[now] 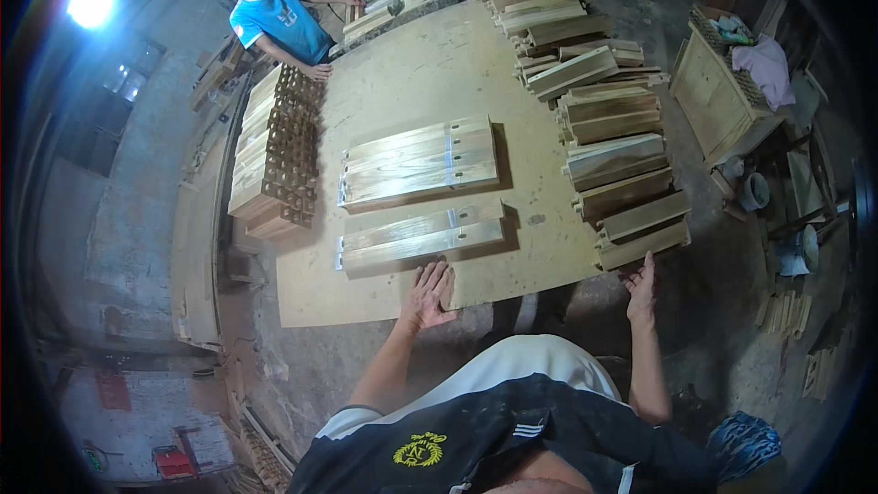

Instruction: Assembling and inspecting wooden furniture components at a workbench.

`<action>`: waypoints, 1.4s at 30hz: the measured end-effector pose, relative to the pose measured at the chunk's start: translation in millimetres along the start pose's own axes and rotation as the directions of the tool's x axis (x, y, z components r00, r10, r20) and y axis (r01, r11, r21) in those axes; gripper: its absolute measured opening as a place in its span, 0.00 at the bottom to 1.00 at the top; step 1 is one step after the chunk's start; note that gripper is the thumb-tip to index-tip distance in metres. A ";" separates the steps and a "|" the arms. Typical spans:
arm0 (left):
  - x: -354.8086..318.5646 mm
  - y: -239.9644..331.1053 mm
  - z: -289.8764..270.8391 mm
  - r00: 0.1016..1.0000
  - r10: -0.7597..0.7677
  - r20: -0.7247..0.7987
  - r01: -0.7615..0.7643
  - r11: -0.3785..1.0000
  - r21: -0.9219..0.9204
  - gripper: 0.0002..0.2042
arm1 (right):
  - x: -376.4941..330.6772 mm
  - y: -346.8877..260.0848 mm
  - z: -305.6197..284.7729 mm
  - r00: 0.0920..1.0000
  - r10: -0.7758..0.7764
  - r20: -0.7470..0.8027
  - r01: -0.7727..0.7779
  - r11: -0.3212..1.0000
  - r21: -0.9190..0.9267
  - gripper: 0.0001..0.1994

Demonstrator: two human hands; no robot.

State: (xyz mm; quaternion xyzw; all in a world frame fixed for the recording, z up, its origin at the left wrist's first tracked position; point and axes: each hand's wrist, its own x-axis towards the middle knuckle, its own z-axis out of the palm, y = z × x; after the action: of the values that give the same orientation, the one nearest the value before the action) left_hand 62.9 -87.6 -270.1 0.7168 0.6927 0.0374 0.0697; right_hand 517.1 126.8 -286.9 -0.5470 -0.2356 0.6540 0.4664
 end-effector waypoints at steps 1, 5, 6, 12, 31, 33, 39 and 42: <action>-1.5 1.1 0.3 1.000 -0.014 0.004 0.014 1.000 -0.001 0.52 | -0.7 -7.1 4.9 1.000 0.008 -0.010 -0.008 1.000 -0.029 0.25; 0.7 0.2 -0.1 1.000 -0.027 0.010 0.027 1.000 -0.003 0.52 | -3.8 -20.0 16.5 0.998 -0.018 -0.063 0.010 0.993 -0.121 0.30; 1.4 0.9 0.0 1.000 -0.027 0.012 0.027 1.000 -0.004 0.52 | -5.8 -15.5 20.2 0.992 -0.029 -0.125 0.015 0.994 -0.112 0.32; 0.5 2.4 -4.0 1.000 -0.025 0.013 0.025 1.000 -0.008 0.51 | -1.6 -3.1 21.9 0.984 -0.022 -0.180 0.017 0.999 -0.031 0.37; 2.8 5.9 -6.6 0.999 -0.017 -0.039 0.016 0.999 -0.032 0.48 | -1.1 -3.8 21.7 0.978 -0.051 -0.203 0.032 0.995 -0.100 0.44; 1.2 4.3 -3.6 0.999 -0.019 -0.038 0.018 0.999 -0.027 0.49 | -5.2 -8.2 25.0 0.981 -0.043 -0.187 0.024 0.995 -0.099 0.45; -4.1 1.3 1.4 0.999 -0.023 -0.046 0.022 0.999 -0.028 0.51 | 3.9 -7.6 10.6 1.000 0.005 0.009 -0.005 0.996 -0.089 0.43; -4.3 -0.3 1.4 0.999 -0.036 -0.041 0.034 0.999 -0.035 0.51 | -17.8 -18.2 35.1 0.971 -0.112 -0.210 0.099 0.992 -0.073 0.34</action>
State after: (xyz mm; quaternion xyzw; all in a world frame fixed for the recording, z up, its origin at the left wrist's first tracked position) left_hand 62.7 -91.9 -271.3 0.7024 0.7057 0.0630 0.0679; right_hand 490.0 126.7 -252.9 -0.6152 -0.2330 0.5580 0.5058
